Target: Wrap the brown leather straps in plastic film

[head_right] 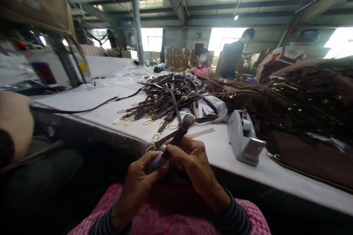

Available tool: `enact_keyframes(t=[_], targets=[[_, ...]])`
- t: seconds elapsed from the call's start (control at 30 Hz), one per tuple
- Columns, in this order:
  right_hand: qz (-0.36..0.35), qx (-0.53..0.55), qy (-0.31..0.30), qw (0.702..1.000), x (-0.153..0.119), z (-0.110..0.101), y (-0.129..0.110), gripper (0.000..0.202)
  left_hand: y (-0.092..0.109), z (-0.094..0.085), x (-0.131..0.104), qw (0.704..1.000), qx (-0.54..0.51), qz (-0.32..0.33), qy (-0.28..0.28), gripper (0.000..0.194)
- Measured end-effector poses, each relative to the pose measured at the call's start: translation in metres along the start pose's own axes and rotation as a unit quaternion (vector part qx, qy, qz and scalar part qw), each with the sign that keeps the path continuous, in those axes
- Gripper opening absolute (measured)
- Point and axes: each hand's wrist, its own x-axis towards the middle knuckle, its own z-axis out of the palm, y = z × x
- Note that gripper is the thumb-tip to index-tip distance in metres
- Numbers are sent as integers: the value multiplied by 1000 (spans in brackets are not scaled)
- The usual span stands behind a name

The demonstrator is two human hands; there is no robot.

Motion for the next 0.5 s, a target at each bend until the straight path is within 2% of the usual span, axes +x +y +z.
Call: enact_keyframes(t=[0.1,0.2,0.4,0.5], targets=[[3,-2,-48,999,-1,-3,4,24,-2,3,-2,1000,12,9,-2,21],[8,6,-87,996,-1,-8,7,20,0,4,-4,999,-24,-1,-31,22],[1,26,-79,996,-1,-12,4,18,8,-2,-4,976,-168,-52,-130,31],[-1,46,-80,996,-4,-10,2,17,5,-4,0,970,-187,-67,-143,33]])
